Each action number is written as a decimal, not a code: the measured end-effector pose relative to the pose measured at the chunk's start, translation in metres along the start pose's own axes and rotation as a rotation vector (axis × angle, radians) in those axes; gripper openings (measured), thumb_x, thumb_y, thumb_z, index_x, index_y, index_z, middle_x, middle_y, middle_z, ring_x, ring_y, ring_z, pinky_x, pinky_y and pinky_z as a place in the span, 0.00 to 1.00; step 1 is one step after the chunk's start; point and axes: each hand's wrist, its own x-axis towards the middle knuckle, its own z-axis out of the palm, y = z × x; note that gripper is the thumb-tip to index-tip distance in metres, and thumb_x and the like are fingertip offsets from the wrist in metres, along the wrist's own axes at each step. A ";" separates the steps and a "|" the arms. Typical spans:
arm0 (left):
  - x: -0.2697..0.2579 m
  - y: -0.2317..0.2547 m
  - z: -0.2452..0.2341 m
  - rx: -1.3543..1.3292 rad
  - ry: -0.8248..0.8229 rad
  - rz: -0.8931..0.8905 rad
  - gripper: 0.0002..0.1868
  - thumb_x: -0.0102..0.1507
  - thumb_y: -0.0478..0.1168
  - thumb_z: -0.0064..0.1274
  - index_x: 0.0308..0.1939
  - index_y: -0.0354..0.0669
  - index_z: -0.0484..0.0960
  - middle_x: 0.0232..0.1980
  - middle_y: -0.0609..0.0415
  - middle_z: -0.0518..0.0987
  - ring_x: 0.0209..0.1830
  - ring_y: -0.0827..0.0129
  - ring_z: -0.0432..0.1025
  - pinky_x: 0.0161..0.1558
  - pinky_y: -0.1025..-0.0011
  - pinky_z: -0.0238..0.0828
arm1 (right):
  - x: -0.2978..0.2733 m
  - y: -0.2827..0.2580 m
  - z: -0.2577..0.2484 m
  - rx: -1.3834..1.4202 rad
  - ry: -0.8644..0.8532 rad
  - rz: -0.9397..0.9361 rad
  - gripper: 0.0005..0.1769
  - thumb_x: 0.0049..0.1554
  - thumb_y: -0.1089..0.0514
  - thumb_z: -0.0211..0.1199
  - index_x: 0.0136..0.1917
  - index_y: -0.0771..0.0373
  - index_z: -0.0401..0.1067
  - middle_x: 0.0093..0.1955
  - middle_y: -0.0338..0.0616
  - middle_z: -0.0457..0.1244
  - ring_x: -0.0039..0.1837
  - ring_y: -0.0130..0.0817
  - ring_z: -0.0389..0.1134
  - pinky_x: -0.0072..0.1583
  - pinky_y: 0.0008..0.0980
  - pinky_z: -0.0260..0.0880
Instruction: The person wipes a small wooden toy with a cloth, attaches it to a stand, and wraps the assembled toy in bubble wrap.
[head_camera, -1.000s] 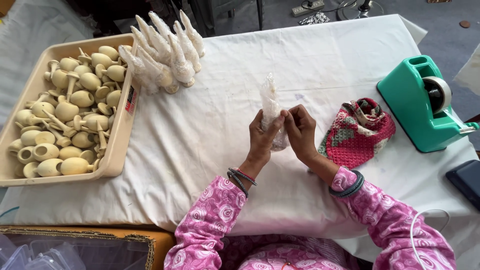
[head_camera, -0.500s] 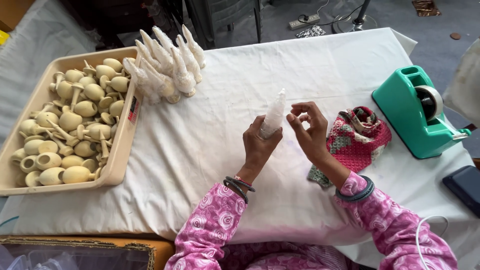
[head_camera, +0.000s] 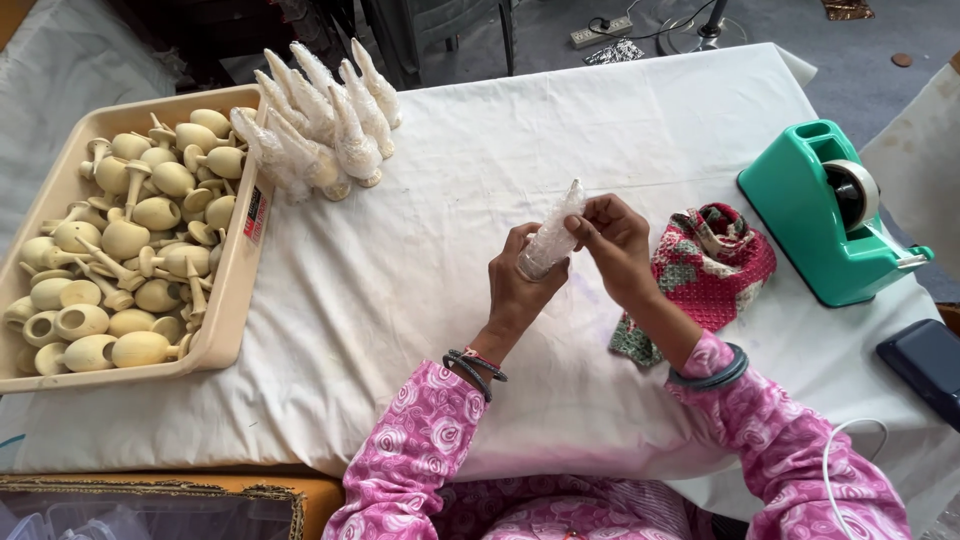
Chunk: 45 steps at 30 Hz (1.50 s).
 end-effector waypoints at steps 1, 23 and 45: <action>-0.001 -0.006 0.000 0.001 -0.001 -0.001 0.26 0.55 0.40 0.67 0.55 0.41 0.76 0.42 0.50 0.84 0.41 0.66 0.82 0.43 0.68 0.79 | 0.001 -0.004 -0.001 0.001 0.001 0.001 0.14 0.63 0.55 0.68 0.53 0.67 0.70 0.46 0.42 0.67 0.47 0.24 0.68 0.48 0.26 0.72; 0.021 -0.057 -0.008 -0.671 0.069 -0.251 0.18 0.63 0.36 0.63 0.54 0.38 0.78 0.44 0.58 0.80 0.40 0.77 0.73 0.42 0.74 0.73 | -0.006 -0.006 0.000 -0.231 -0.276 0.135 0.26 0.62 0.44 0.64 0.63 0.66 0.72 0.55 0.48 0.71 0.57 0.34 0.73 0.55 0.33 0.76; 0.021 -0.054 -0.013 -0.796 0.175 -0.191 0.13 0.65 0.37 0.62 0.51 0.41 0.77 0.44 0.61 0.78 0.42 0.79 0.71 0.45 0.75 0.72 | -0.023 0.033 0.008 -0.031 -0.271 0.168 0.09 0.62 0.63 0.62 0.54 0.71 0.75 0.47 0.41 0.72 0.53 0.28 0.76 0.53 0.27 0.78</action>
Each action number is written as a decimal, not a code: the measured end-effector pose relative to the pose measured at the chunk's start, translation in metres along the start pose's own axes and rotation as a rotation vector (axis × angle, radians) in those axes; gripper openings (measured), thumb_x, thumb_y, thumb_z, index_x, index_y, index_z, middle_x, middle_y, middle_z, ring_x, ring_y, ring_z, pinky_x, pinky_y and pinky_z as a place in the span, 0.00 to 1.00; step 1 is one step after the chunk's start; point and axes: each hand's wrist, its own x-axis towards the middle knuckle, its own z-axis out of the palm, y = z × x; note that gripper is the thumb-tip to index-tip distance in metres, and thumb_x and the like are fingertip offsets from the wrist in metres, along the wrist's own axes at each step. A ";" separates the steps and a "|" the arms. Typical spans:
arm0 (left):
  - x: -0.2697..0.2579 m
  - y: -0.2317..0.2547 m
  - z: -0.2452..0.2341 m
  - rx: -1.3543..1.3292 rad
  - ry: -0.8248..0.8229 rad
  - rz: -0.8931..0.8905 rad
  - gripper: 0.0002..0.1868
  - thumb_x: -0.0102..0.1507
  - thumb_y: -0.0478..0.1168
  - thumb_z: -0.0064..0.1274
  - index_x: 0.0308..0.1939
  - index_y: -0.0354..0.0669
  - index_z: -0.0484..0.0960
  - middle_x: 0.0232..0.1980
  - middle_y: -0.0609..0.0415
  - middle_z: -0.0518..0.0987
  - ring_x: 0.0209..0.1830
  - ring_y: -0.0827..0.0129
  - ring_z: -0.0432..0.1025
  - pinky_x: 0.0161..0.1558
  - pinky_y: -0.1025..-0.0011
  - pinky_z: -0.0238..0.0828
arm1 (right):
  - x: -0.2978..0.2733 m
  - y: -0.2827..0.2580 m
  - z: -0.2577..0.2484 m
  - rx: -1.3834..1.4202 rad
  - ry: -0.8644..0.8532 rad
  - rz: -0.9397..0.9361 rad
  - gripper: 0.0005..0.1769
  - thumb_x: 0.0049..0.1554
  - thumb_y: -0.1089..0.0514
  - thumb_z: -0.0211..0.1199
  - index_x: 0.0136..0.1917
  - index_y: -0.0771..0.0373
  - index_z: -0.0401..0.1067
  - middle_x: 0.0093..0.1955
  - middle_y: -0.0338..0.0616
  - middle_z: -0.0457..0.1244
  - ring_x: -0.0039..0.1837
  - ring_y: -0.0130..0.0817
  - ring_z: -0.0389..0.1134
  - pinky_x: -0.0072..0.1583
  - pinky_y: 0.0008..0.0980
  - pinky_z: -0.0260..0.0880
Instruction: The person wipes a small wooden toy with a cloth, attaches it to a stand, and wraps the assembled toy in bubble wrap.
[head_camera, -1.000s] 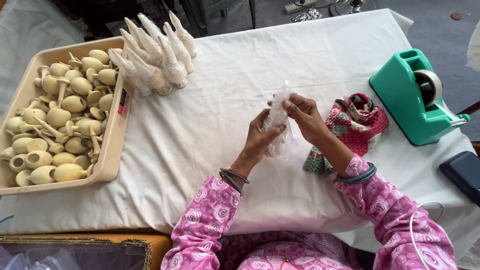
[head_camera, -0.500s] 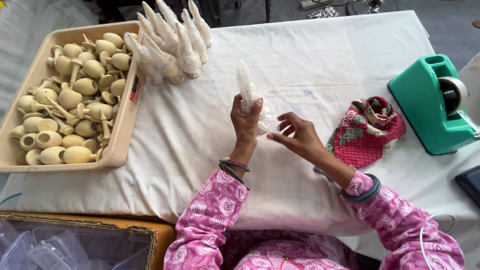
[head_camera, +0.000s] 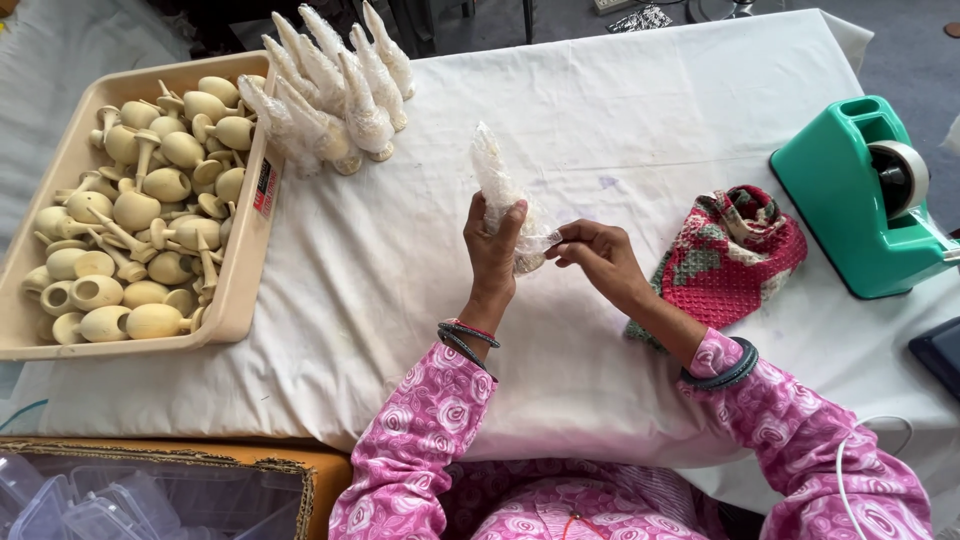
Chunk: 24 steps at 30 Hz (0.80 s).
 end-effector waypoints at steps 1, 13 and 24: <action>-0.001 0.001 0.001 0.001 0.000 0.000 0.13 0.65 0.37 0.62 0.51 0.41 0.77 0.44 0.61 0.78 0.42 0.79 0.71 0.45 0.75 0.72 | 0.000 -0.004 0.003 0.001 0.000 0.000 0.09 0.62 0.63 0.62 0.54 0.71 0.75 0.47 0.41 0.72 0.53 0.28 0.76 0.53 0.27 0.78; -0.006 0.009 0.007 -0.177 -0.069 -0.125 0.22 0.65 0.39 0.60 0.61 0.40 0.74 0.48 0.58 0.78 0.47 0.75 0.74 0.48 0.71 0.76 | 0.001 -0.011 0.006 0.152 0.069 -0.081 0.15 0.58 0.64 0.71 0.55 0.64 0.70 0.49 0.35 0.67 0.53 0.19 0.69 0.56 0.23 0.73; -0.010 0.014 0.002 -0.247 -0.285 -0.393 0.34 0.65 0.53 0.53 0.69 0.38 0.69 0.55 0.51 0.76 0.54 0.67 0.73 0.54 0.67 0.76 | 0.004 -0.012 0.003 -0.106 -0.051 0.024 0.37 0.54 0.54 0.71 0.71 0.62 0.58 0.62 0.43 0.61 0.64 0.27 0.64 0.60 0.33 0.72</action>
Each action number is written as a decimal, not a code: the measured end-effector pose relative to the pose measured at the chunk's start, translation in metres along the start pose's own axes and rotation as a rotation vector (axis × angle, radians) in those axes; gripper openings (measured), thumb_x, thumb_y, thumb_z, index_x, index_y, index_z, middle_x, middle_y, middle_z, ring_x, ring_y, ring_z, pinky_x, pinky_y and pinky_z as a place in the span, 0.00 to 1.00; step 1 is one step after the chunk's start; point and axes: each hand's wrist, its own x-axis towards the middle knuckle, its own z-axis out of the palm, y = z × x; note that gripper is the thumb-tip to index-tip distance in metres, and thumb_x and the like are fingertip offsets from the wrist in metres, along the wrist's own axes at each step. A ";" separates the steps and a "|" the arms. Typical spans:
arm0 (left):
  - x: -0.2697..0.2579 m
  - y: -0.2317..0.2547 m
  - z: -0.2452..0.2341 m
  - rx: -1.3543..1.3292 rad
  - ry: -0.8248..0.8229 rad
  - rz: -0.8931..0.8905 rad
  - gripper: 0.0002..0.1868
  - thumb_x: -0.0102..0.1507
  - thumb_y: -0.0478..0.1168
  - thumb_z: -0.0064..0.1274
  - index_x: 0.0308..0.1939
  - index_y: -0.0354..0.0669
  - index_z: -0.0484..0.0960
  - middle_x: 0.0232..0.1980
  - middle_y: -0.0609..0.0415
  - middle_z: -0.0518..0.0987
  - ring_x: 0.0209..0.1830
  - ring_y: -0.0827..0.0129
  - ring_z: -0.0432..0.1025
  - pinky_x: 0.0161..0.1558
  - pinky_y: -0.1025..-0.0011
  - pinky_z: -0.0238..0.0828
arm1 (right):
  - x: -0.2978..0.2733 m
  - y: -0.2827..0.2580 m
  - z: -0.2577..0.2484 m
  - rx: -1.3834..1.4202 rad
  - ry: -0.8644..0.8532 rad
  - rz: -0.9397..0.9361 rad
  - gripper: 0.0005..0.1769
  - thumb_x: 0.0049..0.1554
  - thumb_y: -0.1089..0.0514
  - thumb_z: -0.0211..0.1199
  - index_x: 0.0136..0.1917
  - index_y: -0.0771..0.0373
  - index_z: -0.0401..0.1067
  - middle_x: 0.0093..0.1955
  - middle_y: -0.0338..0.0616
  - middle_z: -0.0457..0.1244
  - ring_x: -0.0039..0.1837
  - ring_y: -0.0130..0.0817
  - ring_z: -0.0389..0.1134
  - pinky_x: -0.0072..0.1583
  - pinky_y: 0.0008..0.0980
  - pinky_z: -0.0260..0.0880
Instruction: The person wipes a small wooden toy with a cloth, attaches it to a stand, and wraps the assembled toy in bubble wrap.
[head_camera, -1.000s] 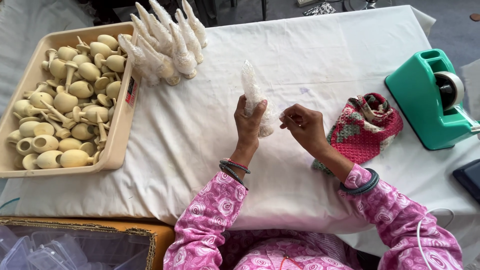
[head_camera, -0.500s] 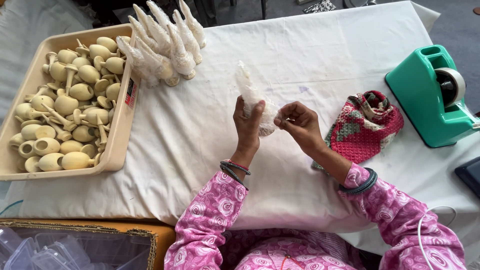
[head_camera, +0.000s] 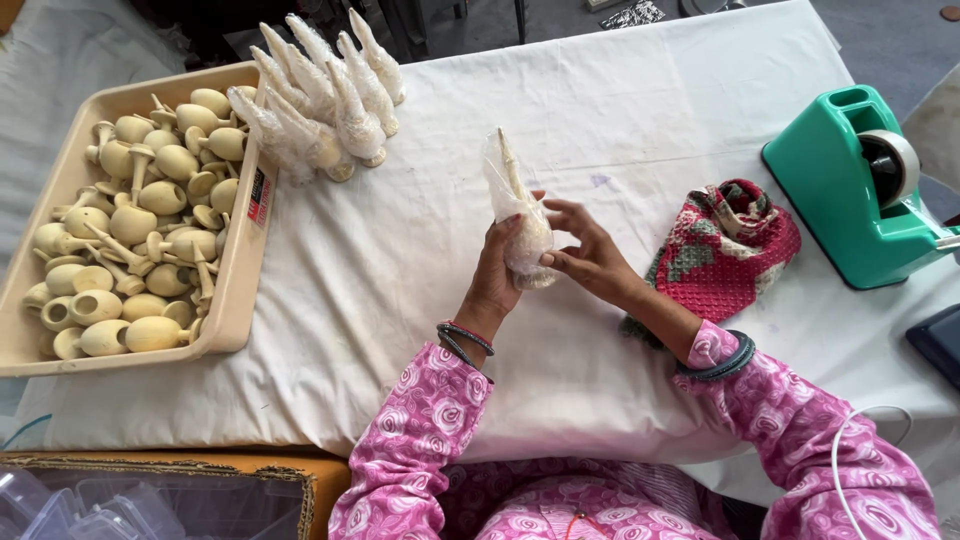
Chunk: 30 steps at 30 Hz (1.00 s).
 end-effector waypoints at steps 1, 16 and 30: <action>0.000 -0.001 0.001 0.001 0.000 0.000 0.34 0.65 0.53 0.53 0.69 0.38 0.69 0.55 0.51 0.76 0.54 0.67 0.73 0.54 0.67 0.76 | -0.002 0.004 0.001 0.001 0.000 -0.001 0.37 0.54 0.54 0.71 0.71 0.62 0.58 0.62 0.43 0.61 0.64 0.27 0.64 0.60 0.33 0.72; 0.007 -0.013 0.010 0.250 0.048 0.066 0.33 0.60 0.45 0.64 0.65 0.43 0.67 0.57 0.52 0.80 0.58 0.69 0.75 0.57 0.69 0.77 | -0.003 0.017 -0.012 -0.074 0.086 -0.050 0.19 0.62 0.59 0.68 0.64 0.70 0.74 0.55 0.47 0.73 0.57 0.27 0.74 0.57 0.28 0.78; 0.000 -0.018 0.016 0.764 0.084 0.303 0.31 0.61 0.39 0.67 0.63 0.39 0.69 0.50 0.53 0.81 0.45 0.74 0.77 0.44 0.75 0.80 | 0.004 -0.009 -0.022 -0.336 0.291 -0.163 0.15 0.60 0.58 0.70 0.58 0.65 0.73 0.51 0.42 0.68 0.52 0.27 0.71 0.46 0.26 0.76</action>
